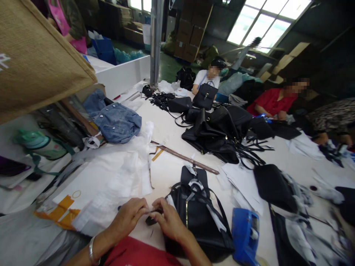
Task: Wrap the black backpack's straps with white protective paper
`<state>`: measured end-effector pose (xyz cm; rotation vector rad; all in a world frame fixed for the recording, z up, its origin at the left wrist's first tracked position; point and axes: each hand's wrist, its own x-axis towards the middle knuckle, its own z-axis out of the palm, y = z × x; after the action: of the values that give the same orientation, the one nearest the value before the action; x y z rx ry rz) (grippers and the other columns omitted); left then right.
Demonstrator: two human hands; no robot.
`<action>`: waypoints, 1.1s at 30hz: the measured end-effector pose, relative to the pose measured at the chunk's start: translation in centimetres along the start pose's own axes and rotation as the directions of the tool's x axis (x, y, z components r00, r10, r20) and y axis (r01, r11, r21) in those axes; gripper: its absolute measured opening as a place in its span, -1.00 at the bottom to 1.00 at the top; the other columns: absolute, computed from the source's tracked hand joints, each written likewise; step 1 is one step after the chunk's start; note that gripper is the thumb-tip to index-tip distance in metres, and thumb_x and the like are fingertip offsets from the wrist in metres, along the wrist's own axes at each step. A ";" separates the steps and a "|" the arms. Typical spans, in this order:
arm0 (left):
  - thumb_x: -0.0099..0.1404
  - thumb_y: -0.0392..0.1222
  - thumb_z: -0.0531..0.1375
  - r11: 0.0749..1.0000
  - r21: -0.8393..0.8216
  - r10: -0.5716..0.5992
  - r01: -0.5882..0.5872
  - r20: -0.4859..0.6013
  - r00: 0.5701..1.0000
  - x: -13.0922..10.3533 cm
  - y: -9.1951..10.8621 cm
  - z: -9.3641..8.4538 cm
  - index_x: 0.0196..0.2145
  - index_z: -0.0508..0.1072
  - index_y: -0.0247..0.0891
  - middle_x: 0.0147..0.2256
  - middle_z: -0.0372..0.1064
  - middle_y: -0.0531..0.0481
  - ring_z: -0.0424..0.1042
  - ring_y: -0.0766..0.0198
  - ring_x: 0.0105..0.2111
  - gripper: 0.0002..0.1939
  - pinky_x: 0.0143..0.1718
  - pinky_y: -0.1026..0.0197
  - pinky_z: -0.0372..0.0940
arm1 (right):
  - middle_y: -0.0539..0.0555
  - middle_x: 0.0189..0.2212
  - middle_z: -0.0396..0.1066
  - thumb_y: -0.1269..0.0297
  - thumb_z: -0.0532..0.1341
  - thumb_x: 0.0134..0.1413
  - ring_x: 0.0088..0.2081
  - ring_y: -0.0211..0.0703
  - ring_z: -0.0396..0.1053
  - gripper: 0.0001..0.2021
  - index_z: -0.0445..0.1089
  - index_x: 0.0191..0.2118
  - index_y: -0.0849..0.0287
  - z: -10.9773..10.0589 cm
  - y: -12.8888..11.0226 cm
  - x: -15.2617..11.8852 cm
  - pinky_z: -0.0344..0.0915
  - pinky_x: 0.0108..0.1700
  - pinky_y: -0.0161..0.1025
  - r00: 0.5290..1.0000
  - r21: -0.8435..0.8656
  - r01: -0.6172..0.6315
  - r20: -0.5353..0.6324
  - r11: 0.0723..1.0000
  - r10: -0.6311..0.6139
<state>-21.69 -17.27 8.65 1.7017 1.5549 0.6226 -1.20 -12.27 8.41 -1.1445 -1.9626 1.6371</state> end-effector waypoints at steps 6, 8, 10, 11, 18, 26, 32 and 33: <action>0.43 0.01 -0.04 0.995 -0.033 -0.094 0.094 -0.004 0.996 0.6 0.6 0.8 -0.38 0.34 -0.16 -0.38 0.40 0.05 0.39 0.20 -0.30 -0.68 -0.23 0.20 0.19 | -0.06 -0.48 0.37 0.25 0.27 0.02 -0.48 -0.28 0.30 -0.82 0.27 -0.30 0.16 0.8 2.5 -0.5 0.23 -0.36 -0.31 0.984 0.509 -0.108 -0.066 0.854 0.164; 0.43 0.01 -0.06 0.998 -0.041 -0.055 0.056 0.024 0.998 1.0 1.0 1.6 -0.38 0.33 -0.16 -0.38 0.40 0.05 0.39 0.20 -0.30 -0.68 -0.24 0.21 0.19 | -0.05 -0.50 0.38 0.25 0.26 0.03 -0.53 -0.31 0.26 -0.84 0.27 -0.33 0.16 1.4 2.4 -0.4 0.19 -0.40 -0.33 0.989 0.498 -0.099 -0.048 0.861 0.141; 0.44 -0.01 -0.08 0.998 -0.040 -0.048 0.050 0.047 0.998 1.4 1.2 2.3 -0.38 0.31 -0.16 -0.41 0.38 0.07 0.39 0.22 -0.35 -0.68 -0.28 0.23 0.18 | -0.05 -0.48 0.39 0.27 0.25 0.04 -0.53 -0.31 0.26 -0.84 0.26 -0.30 0.14 1.5 2.2 -0.4 0.18 -0.42 -0.34 0.993 0.468 -0.095 -0.020 0.879 0.117; 0.45 -0.02 -0.09 0.997 -0.037 -0.060 0.062 0.053 0.997 1.5 1.1 2.5 -0.38 0.30 -0.16 -0.44 0.36 0.09 0.38 0.23 -0.38 -0.68 -0.31 0.24 0.17 | -0.06 -0.47 0.39 0.28 0.28 0.01 -0.51 -0.30 0.28 -0.81 0.26 -0.27 0.13 1.4 2.1 -0.5 0.19 -0.42 -0.34 0.993 0.456 -0.094 -0.020 0.885 0.115; 0.46 -0.04 -0.12 0.991 0.013 -0.133 0.134 -0.057 0.989 1.5 0.2 1.9 -0.36 0.24 -0.15 -0.47 0.27 0.14 0.35 0.28 -0.44 -0.71 -0.34 0.26 0.14 | -0.10 -0.49 0.32 0.11 0.33 -0.01 -0.45 -0.26 0.30 -0.68 0.24 -0.22 0.11 1.1 4.4 -1.4 0.20 -0.31 -0.28 0.985 0.649 -0.119 -0.017 0.752 0.171; 0.48 -0.03 -0.13 0.994 -0.015 -0.105 0.104 -0.059 0.993 2.3 1.0 2.1 -0.34 0.24 -0.15 -0.45 0.31 0.12 0.38 0.28 -0.41 -0.70 -0.33 0.26 0.17 | 0.14 0.04 0.33 -0.10 0.21 0.12 0.10 -0.01 0.26 -0.53 0.31 0.04 0.07 2.0 3.9 -1.2 0.17 0.12 -0.09 0.959 0.441 -0.057 -0.225 0.896 0.171; 0.47 -0.12 -0.10 0.995 0.093 -0.014 0.027 -0.132 0.991 2.5 2.1 0.6 -0.35 0.31 -0.17 -0.40 0.38 0.05 0.39 0.23 -0.34 -0.71 -0.27 0.22 0.22 | 0.00 -0.55 0.36 -0.23 0.10 0.13 -0.48 -0.19 0.31 -0.53 0.29 -0.44 0.12 1.2 3.8 -0.5 0.27 -0.33 -0.24 0.990 0.553 -0.127 0.014 0.823 0.143; 0.47 -0.14 -0.09 0.994 0.109 0.025 -0.011 -0.125 0.992 2.5 2.2 0.5 -0.34 0.33 -0.17 -0.39 0.40 0.04 0.39 0.22 -0.33 -0.72 -0.26 0.21 0.23 | -0.06 -0.64 0.29 -0.25 0.13 0.09 -0.59 -0.26 0.22 -0.52 0.25 -0.45 0.12 1.1 3.9 -0.4 0.21 -0.44 -0.30 0.983 0.567 -0.157 0.012 0.809 0.182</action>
<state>-19.61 -14.94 9.76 1.7877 1.6903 0.6779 -0.29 -13.27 4.60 -1.1099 -1.2195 2.0723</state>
